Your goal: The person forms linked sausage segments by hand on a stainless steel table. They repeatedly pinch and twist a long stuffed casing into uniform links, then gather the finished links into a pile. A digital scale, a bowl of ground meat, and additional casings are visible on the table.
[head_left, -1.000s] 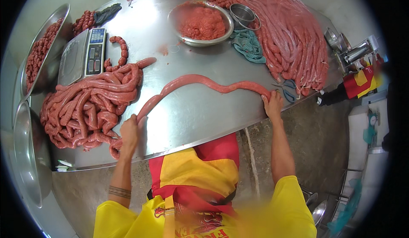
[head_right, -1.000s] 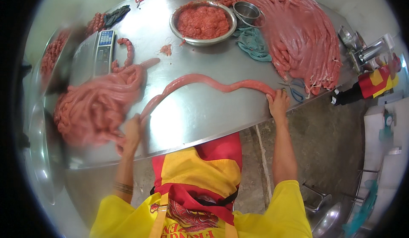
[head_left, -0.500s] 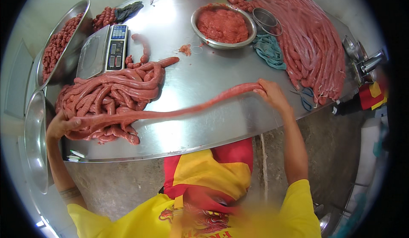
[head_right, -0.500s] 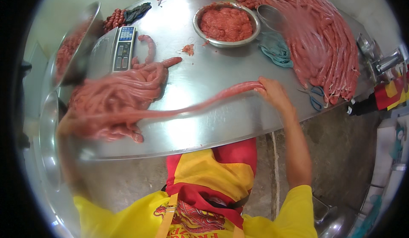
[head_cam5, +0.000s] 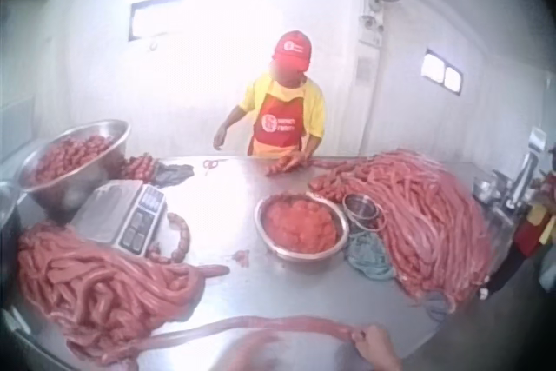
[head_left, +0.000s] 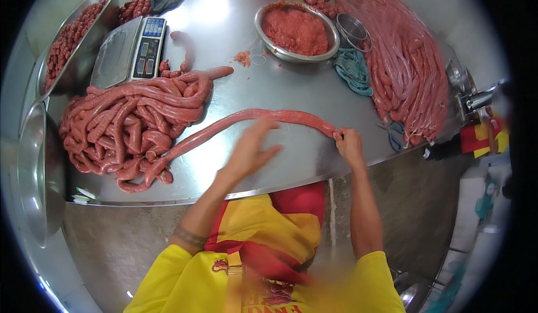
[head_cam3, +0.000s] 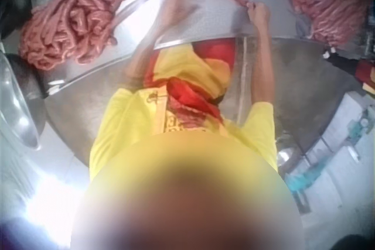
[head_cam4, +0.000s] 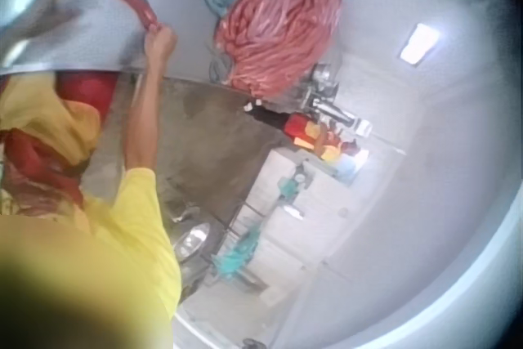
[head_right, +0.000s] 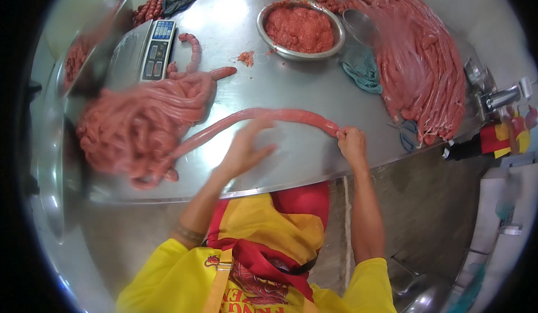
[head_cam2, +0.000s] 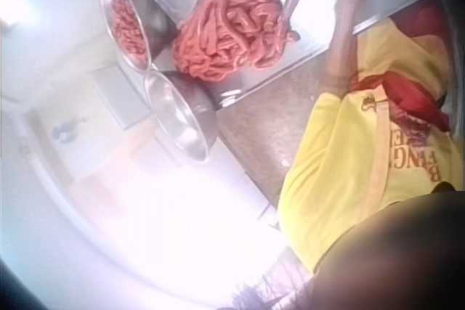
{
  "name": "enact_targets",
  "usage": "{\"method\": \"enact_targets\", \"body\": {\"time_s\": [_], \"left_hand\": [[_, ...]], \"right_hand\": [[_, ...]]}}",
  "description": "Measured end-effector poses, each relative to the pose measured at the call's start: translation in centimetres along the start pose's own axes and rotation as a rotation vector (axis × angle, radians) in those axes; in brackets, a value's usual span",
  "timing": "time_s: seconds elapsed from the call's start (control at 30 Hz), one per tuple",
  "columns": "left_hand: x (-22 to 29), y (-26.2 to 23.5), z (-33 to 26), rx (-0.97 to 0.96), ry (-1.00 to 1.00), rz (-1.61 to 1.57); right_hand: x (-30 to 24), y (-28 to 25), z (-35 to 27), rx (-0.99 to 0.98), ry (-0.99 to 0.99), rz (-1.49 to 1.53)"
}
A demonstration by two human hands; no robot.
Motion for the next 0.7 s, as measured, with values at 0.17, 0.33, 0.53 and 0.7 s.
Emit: {"method": "enact_targets", "body": {"time_s": [0.17, 0.33, 0.53, 0.7], "left_hand": [[9.5, 6.5, 7.4, 0.062, 0.329, -0.191], [10.1, 11.2, 7.8, -0.086, -0.01, -0.323], [9.6, 8.4, 3.4, 0.121, -0.056, -0.659], [6.8, 9.6, 2.7, -0.138, 0.018, -0.359]], "right_hand": [[-12.3, -8.6, -3.5, -0.267, -0.389, -0.134], [-21.5, -13.2, -7.5, -0.22, -0.557, -0.376], [-23.7, -11.7, -9.2, -0.28, -0.547, -0.381], [-22.9, -10.5, -9.1, -0.306, -0.46, -0.229]]}}
Point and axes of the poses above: each hand's wrist, its own z-axis towards the middle knuckle, its own y-axis out of the palm, x = y × z, the point moved 9 cm from there along z, towards the middle knuckle, and after that the axes turned 2 degrees about y, right-handed, at the moved point
